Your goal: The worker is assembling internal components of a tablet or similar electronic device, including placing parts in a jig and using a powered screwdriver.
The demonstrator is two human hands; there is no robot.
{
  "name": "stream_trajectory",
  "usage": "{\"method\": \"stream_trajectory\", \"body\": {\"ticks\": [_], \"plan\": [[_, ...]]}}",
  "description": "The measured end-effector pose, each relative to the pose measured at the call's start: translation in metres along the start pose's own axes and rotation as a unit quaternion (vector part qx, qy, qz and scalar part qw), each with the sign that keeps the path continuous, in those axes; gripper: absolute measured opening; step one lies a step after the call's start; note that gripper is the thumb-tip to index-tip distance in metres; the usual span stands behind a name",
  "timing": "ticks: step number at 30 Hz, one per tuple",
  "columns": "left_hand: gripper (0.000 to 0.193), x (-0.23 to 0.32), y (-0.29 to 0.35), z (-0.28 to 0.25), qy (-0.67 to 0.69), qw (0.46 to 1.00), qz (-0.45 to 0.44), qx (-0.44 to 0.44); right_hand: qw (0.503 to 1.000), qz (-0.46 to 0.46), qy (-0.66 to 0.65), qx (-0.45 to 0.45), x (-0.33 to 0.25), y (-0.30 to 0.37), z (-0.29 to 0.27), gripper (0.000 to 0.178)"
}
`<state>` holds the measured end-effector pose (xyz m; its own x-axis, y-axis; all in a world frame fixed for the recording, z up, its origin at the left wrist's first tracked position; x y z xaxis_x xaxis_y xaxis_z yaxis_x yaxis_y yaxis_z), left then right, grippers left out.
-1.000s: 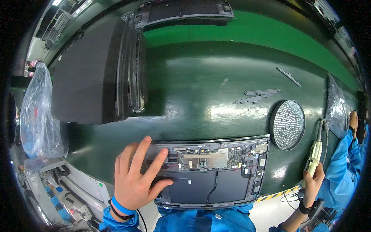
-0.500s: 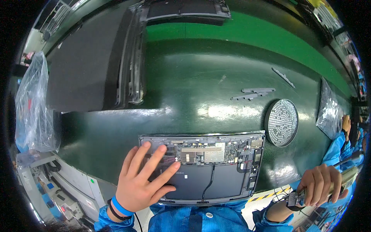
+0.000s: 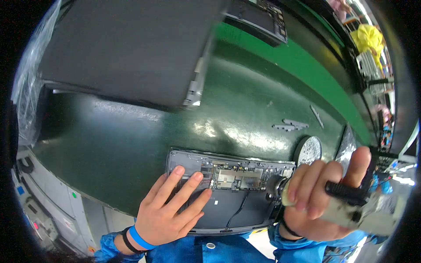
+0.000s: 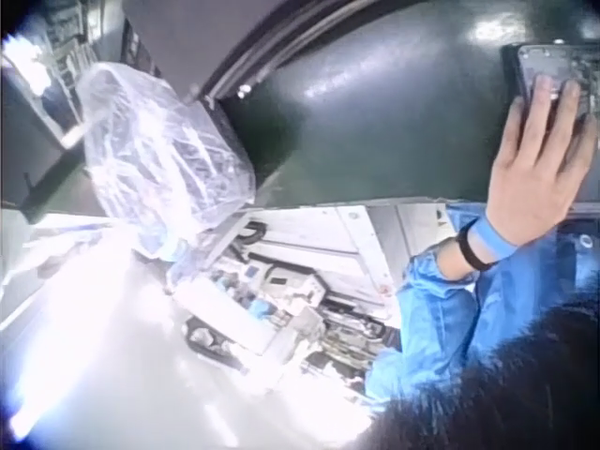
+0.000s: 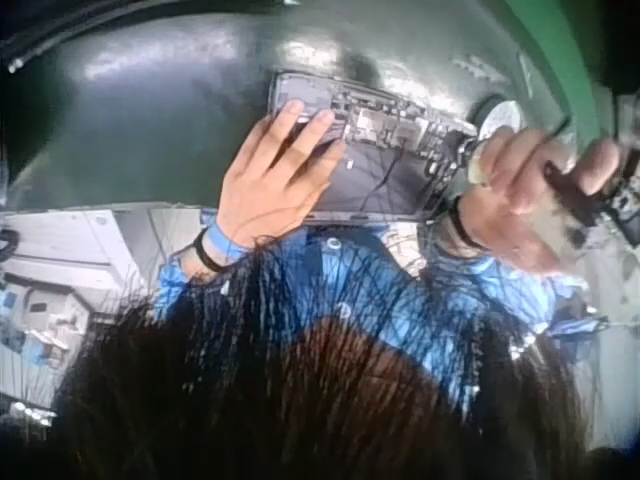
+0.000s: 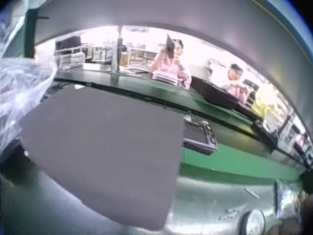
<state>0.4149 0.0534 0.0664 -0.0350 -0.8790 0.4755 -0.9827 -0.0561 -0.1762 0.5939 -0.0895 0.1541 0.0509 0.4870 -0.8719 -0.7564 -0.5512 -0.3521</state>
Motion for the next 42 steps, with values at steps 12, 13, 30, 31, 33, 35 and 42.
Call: {"method": "stream_trajectory", "body": {"ticks": [12,13,30,31,33,35,42], "plan": [[0.026,0.001,0.003,0.003,0.020,0.999,-0.015,0.033,0.980,0.031,-0.035,-0.194,0.031,0.024,0.023,0.021],[0.026,0.001,0.003,0.003,0.023,0.999,-0.017,0.035,0.979,0.034,-0.033,-0.197,0.033,0.025,0.018,0.021],[0.028,0.000,0.002,0.002,0.024,1.000,-0.014,0.005,0.980,0.014,0.012,-0.196,0.042,0.032,0.021,0.042],[0.028,0.000,0.002,0.002,0.023,1.000,-0.013,0.004,0.980,0.017,0.014,-0.198,0.041,0.031,0.021,0.045],[0.027,0.000,0.002,0.002,0.025,1.000,-0.014,0.005,0.979,0.022,0.017,-0.201,0.041,0.030,0.021,0.052],[0.027,0.000,0.003,0.002,0.021,1.000,-0.014,0.007,0.978,0.028,0.021,-0.204,0.041,0.029,0.022,0.058],[0.027,0.000,0.003,0.002,0.027,0.999,-0.012,0.015,0.979,0.036,0.029,-0.199,0.041,0.027,0.031,0.079]]}}
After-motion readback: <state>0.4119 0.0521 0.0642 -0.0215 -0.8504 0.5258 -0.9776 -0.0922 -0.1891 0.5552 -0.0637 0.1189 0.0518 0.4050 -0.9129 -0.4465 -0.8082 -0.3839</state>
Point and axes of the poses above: each hand's wrist, its own y-axis away from the middle knuckle, its own z-axis out of the palm, x = y × z, the point moved 1 cm from there along -y, towards the middle knuckle, and after that the axes turned 2 degrees about -y, right-handed, at the moved point
